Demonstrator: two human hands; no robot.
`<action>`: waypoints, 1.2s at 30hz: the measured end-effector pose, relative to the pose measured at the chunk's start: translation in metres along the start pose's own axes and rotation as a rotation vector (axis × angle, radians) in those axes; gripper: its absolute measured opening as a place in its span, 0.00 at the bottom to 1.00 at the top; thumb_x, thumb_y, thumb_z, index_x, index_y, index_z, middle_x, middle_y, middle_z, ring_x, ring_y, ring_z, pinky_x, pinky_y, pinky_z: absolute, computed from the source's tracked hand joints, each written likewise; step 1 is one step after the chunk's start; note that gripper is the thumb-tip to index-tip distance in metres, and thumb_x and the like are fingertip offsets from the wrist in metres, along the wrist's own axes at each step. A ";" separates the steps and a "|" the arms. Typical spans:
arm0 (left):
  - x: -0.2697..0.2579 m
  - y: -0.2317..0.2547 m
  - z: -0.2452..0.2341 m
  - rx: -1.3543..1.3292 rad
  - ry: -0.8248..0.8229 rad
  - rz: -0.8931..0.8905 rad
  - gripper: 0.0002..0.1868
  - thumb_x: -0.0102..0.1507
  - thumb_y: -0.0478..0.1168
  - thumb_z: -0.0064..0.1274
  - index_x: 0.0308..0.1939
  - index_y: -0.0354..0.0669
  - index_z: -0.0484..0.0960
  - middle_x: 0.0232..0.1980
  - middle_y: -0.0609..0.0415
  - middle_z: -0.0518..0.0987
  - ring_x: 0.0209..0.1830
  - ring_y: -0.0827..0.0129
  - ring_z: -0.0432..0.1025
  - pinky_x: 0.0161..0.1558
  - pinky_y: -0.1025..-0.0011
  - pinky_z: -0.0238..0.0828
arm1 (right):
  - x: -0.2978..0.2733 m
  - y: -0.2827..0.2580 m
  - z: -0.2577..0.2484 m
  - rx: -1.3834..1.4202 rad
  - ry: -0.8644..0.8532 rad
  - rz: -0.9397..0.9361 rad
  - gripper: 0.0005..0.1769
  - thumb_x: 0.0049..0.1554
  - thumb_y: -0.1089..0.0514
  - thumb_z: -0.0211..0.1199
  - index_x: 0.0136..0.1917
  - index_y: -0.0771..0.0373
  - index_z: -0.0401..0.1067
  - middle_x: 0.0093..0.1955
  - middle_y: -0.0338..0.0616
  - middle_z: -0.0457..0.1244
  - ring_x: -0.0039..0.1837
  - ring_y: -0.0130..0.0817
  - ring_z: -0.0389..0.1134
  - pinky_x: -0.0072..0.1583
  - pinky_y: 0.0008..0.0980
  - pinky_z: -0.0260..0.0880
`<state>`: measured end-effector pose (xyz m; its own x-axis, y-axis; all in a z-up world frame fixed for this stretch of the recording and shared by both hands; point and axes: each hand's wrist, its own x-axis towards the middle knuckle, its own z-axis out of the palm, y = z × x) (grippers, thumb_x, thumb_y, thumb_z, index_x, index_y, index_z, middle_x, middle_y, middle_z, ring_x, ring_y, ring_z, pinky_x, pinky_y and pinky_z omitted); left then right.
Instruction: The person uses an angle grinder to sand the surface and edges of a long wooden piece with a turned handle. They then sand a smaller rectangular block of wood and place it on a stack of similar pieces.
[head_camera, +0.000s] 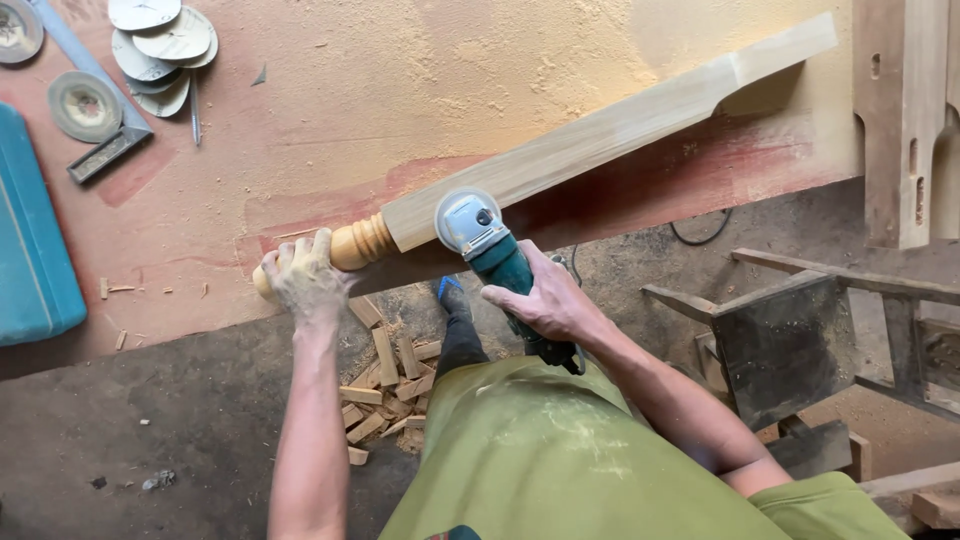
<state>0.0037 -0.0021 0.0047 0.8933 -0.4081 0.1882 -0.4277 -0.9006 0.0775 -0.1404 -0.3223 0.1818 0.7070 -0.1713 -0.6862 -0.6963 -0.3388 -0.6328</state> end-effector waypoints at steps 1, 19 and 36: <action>0.001 0.002 -0.003 -0.001 0.000 0.005 0.30 0.41 0.55 0.67 0.47 0.61 0.80 0.39 0.62 0.79 0.49 0.67 0.72 0.61 0.62 0.56 | -0.001 0.001 -0.003 0.003 0.003 0.001 0.37 0.48 0.35 0.70 0.65 0.49 0.65 0.51 0.66 0.68 0.60 0.64 0.70 0.58 0.55 0.70; 0.007 0.009 -0.024 0.053 0.038 0.044 0.35 0.36 0.54 0.69 0.48 0.60 0.81 0.39 0.61 0.80 0.46 0.66 0.74 0.58 0.64 0.58 | -0.001 0.039 -0.044 0.085 0.118 0.029 0.32 0.49 0.37 0.71 0.60 0.52 0.67 0.48 0.70 0.66 0.58 0.68 0.68 0.54 0.57 0.68; 0.003 0.002 -0.017 0.086 0.010 0.054 0.35 0.39 0.59 0.71 0.50 0.60 0.81 0.40 0.61 0.81 0.47 0.66 0.74 0.60 0.65 0.58 | 0.005 0.069 -0.087 0.141 0.208 0.025 0.30 0.49 0.37 0.72 0.57 0.53 0.68 0.46 0.66 0.67 0.57 0.64 0.70 0.53 0.55 0.68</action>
<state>0.0032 -0.0021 0.0221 0.8679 -0.4549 0.1994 -0.4612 -0.8872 -0.0168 -0.1738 -0.4270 0.1664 0.6897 -0.3699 -0.6224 -0.7137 -0.2026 -0.6705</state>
